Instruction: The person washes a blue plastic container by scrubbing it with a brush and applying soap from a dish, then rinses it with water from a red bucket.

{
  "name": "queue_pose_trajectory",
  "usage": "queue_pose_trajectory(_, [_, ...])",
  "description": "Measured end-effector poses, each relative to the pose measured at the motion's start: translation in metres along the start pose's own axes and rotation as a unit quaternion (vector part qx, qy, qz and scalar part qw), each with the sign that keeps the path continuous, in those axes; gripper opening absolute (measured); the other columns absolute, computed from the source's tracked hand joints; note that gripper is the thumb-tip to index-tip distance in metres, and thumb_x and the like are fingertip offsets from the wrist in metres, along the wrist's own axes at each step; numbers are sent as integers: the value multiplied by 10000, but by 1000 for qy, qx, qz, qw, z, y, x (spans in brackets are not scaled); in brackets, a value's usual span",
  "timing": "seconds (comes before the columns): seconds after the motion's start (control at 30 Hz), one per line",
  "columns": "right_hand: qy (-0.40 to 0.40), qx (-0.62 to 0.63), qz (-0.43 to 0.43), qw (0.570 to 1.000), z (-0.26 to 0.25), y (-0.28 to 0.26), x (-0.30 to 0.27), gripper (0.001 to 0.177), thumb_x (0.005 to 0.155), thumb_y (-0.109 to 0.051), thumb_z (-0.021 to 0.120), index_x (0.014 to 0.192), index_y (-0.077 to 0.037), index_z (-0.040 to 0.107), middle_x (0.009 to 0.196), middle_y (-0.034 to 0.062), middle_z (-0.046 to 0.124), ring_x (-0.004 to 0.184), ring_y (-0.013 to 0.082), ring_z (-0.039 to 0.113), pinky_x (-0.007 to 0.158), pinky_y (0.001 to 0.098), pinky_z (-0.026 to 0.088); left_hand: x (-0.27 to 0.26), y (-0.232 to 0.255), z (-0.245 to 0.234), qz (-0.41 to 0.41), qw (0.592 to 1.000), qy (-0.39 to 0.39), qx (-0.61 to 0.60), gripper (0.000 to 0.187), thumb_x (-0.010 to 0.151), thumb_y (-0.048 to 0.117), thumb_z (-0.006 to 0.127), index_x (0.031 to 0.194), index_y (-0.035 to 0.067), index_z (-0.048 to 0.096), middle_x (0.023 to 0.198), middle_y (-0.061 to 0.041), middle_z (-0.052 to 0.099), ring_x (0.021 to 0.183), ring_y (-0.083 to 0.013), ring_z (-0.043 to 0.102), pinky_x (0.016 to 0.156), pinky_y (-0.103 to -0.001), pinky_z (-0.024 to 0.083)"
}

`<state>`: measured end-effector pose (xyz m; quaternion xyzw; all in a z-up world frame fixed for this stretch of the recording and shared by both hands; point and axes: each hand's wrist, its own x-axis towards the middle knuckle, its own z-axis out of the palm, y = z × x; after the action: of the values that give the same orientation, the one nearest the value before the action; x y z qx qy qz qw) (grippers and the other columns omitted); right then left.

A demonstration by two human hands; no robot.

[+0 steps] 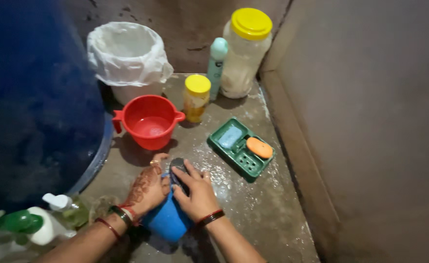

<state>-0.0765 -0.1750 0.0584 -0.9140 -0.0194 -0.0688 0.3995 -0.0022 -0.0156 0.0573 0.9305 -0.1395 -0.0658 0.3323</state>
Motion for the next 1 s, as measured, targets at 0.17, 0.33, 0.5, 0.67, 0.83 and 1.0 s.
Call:
queue_pose_trajectory(0.17, [-14, 54, 19, 998, -6, 8, -28, 502, 841, -239, 720, 1340, -208, 679, 1566, 148, 507, 1274, 455, 492, 1137, 499, 335, -3, 8, -3, -44, 996, -45, 57, 683, 826, 234, 645, 1446, 229, 359, 1003, -147, 745, 1007, -363, 718, 853, -519, 535])
queue_pose_trajectory(0.33, [35, 7, -19, 999, 16, 10, 14, 488, 887, -255, 696, 1373, -217, 668, 1555, 209, 480, 1284, 461, 553, 1186, 552, 271, 2, 0, 5, 45, 998, -4, 46, 644, 808, 240, 658, 1392, 199, 392, 1072, -174, 713, 1019, -403, 687, 820, -556, 516])
queue_pose_trajectory(0.5, [4, 81, 19, 997, 9, 11, -18, 504, 877, -277, 699, 1378, -236, 657, 1560, 187, 476, 1328, 441, 534, 1169, 579, 203, 1, 10, -6, -40, 996, -57, 58, 664, 837, 266, 639, 1436, 208, 360, 1003, -148, 753, 1018, -365, 720, 883, -529, 528])
queue_pose_trajectory(0.67, [4, -16, 22, 1000, 17, 14, 19, 465, 915, -328, 659, 1377, -275, 660, 1589, 160, 474, 1305, 463, 507, 1208, 512, 309, 0, 16, -6, -36, 996, -39, 65, 653, 836, 284, 637, 1434, 237, 378, 1044, -166, 741, 1004, -387, 715, 861, -540, 534])
queue_pose_trajectory(0.83, [12, 61, 18, 998, 12, 18, -13, 480, 927, -307, 637, 1402, -242, 620, 1577, 178, 448, 1407, 432, 491, 1205, 558, 155, 6, 10, 1, -32, 995, -22, 87, 632, 873, 261, 590, 1461, 233, 362, 1058, -159, 751, 1024, -385, 712, 884, -555, 521])
queue_pose_trajectory(1.0, [0, 19, 23, 1000, 6, 9, -1, 477, 934, -321, 606, 1407, -261, 619, 1585, 161, 451, 1321, 478, 468, 1158, 527, 288, 2, 4, 5, -5, 997, -34, 70, 663, 848, 269, 611, 1460, 242, 356, 1094, -156, 738, 1041, -378, 703, 881, -531, 543])
